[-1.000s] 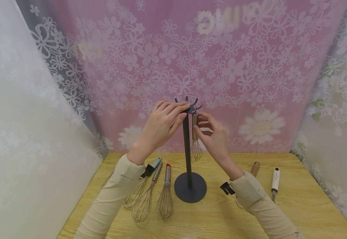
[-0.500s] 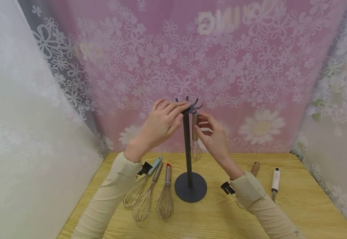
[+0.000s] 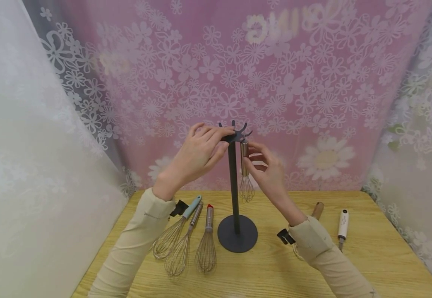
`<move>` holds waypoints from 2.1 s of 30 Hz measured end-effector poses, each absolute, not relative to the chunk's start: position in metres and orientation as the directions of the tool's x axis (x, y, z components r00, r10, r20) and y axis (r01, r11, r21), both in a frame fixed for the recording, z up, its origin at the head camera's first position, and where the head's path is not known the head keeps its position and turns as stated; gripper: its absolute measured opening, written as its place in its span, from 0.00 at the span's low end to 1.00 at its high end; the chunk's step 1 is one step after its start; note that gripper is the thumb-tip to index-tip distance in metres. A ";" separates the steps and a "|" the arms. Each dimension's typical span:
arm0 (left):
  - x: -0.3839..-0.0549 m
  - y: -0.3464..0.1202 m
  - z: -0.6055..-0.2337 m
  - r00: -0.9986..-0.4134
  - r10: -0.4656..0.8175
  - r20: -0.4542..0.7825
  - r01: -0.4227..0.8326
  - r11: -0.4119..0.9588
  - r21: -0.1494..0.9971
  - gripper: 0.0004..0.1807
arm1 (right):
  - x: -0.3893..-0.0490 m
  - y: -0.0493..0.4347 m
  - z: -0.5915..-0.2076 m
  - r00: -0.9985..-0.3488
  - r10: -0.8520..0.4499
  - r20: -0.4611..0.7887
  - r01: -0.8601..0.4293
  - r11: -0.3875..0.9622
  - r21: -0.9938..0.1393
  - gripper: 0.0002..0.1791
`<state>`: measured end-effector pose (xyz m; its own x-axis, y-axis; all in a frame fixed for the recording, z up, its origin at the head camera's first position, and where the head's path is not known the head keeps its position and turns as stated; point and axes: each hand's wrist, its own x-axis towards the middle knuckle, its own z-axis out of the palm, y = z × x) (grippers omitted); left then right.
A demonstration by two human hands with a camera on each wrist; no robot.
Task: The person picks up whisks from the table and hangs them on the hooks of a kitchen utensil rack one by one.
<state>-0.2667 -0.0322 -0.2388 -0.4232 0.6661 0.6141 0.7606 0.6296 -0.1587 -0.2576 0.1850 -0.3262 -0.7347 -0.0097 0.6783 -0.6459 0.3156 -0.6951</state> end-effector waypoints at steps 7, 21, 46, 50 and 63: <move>-0.267 -0.033 -0.239 -0.421 0.669 0.613 0.758 0.630 -0.166 0.21 | -0.258 0.191 -0.329 -0.738 -0.016 0.675 -0.649 0.289 -0.703 0.22; -0.266 -0.033 -0.239 -0.423 0.670 0.610 0.741 0.643 -0.194 0.21 | -0.259 0.206 -0.334 -0.734 -0.001 0.679 -0.655 0.266 -0.708 0.18; -0.266 -0.027 -0.241 -0.353 0.606 0.713 0.703 0.675 -0.226 0.20 | -0.261 0.242 -0.346 -0.740 0.102 0.665 -0.607 0.325 -0.725 0.19; -0.266 -0.025 -0.241 -0.352 0.586 0.730 0.695 0.686 -0.215 0.19 | -0.264 0.253 -0.351 -0.738 0.117 0.665 -0.598 0.343 -0.724 0.19; -0.264 -0.018 -0.243 -0.328 0.535 0.779 0.673 0.710 -0.204 0.18 | -0.276 0.293 -0.371 -0.724 0.162 0.670 -0.587 0.363 -0.723 0.18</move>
